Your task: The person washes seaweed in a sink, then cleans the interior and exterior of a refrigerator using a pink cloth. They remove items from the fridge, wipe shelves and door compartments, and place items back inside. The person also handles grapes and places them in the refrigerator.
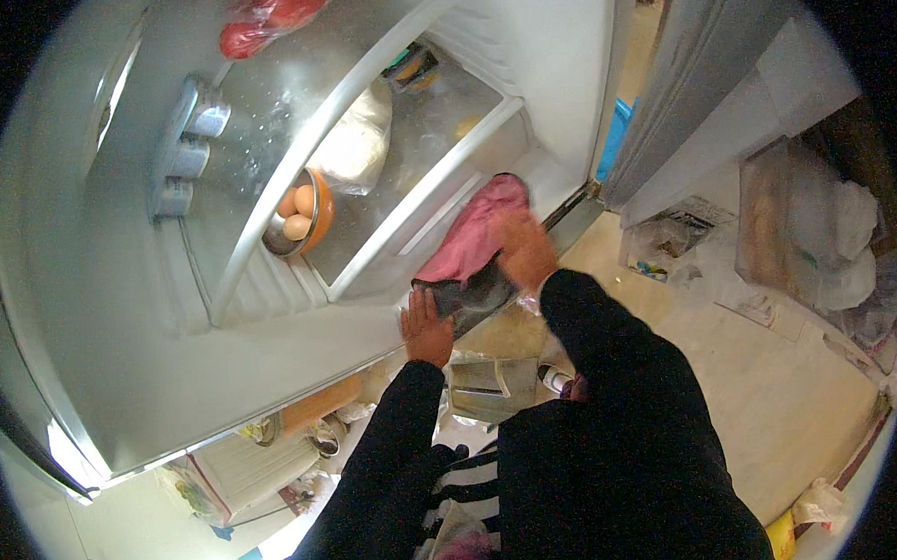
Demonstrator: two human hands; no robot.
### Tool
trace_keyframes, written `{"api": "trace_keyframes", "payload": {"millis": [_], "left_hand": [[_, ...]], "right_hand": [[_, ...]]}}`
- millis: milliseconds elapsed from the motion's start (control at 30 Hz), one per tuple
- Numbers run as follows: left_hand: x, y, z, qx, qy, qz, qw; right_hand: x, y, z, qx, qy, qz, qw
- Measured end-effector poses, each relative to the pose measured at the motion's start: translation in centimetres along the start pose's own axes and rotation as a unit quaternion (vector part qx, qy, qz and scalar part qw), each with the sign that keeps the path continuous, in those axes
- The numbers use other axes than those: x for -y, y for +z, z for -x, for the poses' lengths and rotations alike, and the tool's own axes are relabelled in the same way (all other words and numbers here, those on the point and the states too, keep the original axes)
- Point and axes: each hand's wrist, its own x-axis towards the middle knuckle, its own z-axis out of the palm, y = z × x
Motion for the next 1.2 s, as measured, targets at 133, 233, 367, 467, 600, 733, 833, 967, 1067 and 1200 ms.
{"api": "trace_keyframes", "payload": {"millis": [133,233,367,467,600,733,833,967,1067,1200], "left_hand": [[-3.8,-1.0,-1.9,-0.015,0.005,0.067,0.998],[-5.0,-1.6,-3.1,-0.016,-0.048,0.387,0.921],[-3.5,-1.6,0.6,-0.002,-0.177,0.724,0.667],[-0.8,-2.8,1.5,0.067,-0.258,0.877,0.400],[-2.3,-5.7,2.0,0.132,-0.161,0.898,0.387],[-4.2,-7.9,4.4,0.092,-0.125,0.896,0.416],[-2.0,-2.8,6.9,0.152,-0.140,0.914,0.349],[-2.5,-8.0,12.9,0.113,-0.184,0.830,0.514],[-1.9,-8.3,16.5,0.111,-0.167,0.795,0.573],[-0.4,1.8,19.4,-0.041,0.011,0.601,0.798]], "right_hand": [[0.9,-4.1,-1.7,-0.034,0.069,0.154,0.985],[4.4,1.5,1.2,-0.051,0.081,-0.049,0.994],[11.7,4.4,3.7,0.134,0.095,-0.325,0.931],[14.8,-0.5,2.3,0.240,0.153,-0.420,0.862],[14.7,-10.7,0.7,0.283,0.099,-0.408,0.862],[8.5,-21.7,6.2,0.293,0.139,-0.312,0.893],[-0.3,-30.2,18.4,0.381,0.111,-0.099,0.913],[-7.9,-44.9,37.0,0.244,0.593,-0.123,0.758],[-8.7,-53.8,36.8,-0.145,0.624,-0.349,0.684],[-13.6,-62.9,29.7,-0.441,0.402,-0.368,0.713]]}}
